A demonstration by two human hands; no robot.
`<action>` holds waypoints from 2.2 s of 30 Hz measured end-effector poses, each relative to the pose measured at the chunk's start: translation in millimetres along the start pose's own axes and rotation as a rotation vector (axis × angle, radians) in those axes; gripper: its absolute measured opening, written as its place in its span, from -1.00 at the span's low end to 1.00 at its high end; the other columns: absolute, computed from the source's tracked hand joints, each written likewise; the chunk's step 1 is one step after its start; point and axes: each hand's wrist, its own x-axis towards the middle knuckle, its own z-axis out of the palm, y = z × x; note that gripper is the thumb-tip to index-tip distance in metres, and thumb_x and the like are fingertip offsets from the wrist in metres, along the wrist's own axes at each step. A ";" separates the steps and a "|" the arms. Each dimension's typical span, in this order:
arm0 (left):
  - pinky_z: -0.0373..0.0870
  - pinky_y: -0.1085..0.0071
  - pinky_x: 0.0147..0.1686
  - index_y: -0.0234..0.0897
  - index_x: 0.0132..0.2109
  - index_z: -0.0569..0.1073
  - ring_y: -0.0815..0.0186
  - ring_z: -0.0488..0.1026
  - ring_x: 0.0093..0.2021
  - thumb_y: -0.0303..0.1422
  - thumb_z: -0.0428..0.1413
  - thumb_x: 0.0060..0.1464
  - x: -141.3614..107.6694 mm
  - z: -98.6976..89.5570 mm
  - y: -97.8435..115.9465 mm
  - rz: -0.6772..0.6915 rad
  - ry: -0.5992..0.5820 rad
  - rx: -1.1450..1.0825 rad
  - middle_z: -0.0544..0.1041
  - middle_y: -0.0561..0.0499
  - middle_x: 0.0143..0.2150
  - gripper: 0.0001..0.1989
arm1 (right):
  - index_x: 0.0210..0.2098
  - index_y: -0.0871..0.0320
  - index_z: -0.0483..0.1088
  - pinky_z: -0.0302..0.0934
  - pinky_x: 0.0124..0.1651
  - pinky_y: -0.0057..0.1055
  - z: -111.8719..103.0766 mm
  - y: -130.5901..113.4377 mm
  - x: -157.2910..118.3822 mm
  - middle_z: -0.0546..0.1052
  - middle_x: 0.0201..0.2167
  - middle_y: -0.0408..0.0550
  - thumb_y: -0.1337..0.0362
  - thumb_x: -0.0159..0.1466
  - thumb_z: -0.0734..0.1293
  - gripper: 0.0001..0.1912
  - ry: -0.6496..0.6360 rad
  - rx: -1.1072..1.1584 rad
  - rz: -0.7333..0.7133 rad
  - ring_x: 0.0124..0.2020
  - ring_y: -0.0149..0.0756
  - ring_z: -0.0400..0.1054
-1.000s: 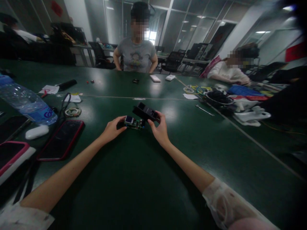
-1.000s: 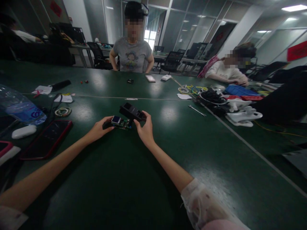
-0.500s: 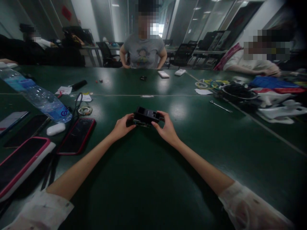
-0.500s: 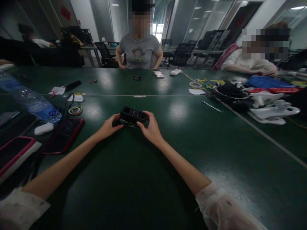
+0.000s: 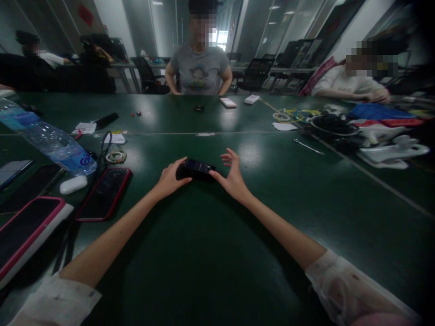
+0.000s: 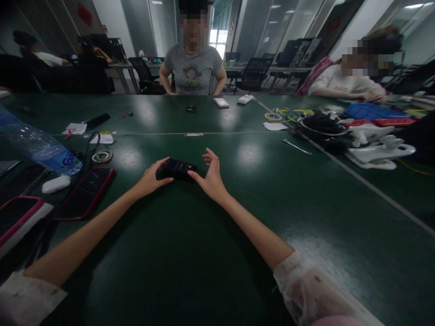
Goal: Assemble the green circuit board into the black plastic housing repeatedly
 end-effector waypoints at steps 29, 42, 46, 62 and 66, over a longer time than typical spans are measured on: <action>0.31 0.01 0.12 -0.17 0.23 0.23 0.04 0.41 0.13 -0.12 0.22 0.08 -0.1 -1.0 6.1 0.031 0.020 0.018 0.46 -0.16 0.13 -0.37 | 0.14 0.08 0.22 0.26 0.17 -0.03 -4.4 -6.8 3.9 0.42 0.07 0.06 0.33 0.18 0.42 -0.44 -0.344 0.050 0.041 0.10 -0.09 0.35; 0.22 -0.13 0.16 -0.16 0.26 0.21 -0.01 0.38 0.19 -0.19 0.19 0.11 0.4 0.0 -0.5 -0.027 -0.021 0.056 0.46 -0.19 0.16 -0.39 | 0.14 0.04 0.20 0.31 0.14 -0.05 -2.6 -5.8 2.8 0.41 0.09 0.05 0.20 0.22 0.40 -0.47 -0.185 0.121 0.056 0.09 -0.10 0.37; 0.22 -0.12 0.16 -0.10 0.26 0.22 0.02 0.38 0.19 -0.25 0.16 0.15 0.2 -2.5 3.7 0.000 -0.035 0.047 0.46 -0.12 0.17 -0.44 | 0.14 0.03 0.19 0.30 0.15 -0.06 -2.3 -2.9 3.6 0.39 0.08 0.05 0.13 0.22 0.39 -0.46 -0.007 0.114 0.074 0.10 -0.09 0.34; 0.19 -0.10 0.19 -0.09 0.28 0.19 0.04 0.35 0.20 -0.25 0.15 0.17 -1.1 -4.7 9.2 -0.034 -0.064 0.062 0.46 -0.08 0.17 -0.43 | 0.05 0.13 0.23 0.25 0.13 0.06 -1.5 28.0 1.3 0.42 -0.01 0.11 0.29 0.15 0.40 -0.51 0.194 -0.147 0.269 0.04 -0.04 0.33; 0.18 -0.13 0.18 -0.08 0.28 0.20 0.03 0.35 0.20 -0.25 0.15 0.16 -1.2 -4.8 9.5 -0.029 -0.063 0.055 0.45 -0.09 0.17 -0.43 | 0.07 0.13 0.22 0.25 0.12 0.07 -1.8 28.4 0.0 0.41 0.00 0.13 0.24 0.18 0.38 -0.50 0.173 -0.132 0.278 0.04 -0.03 0.32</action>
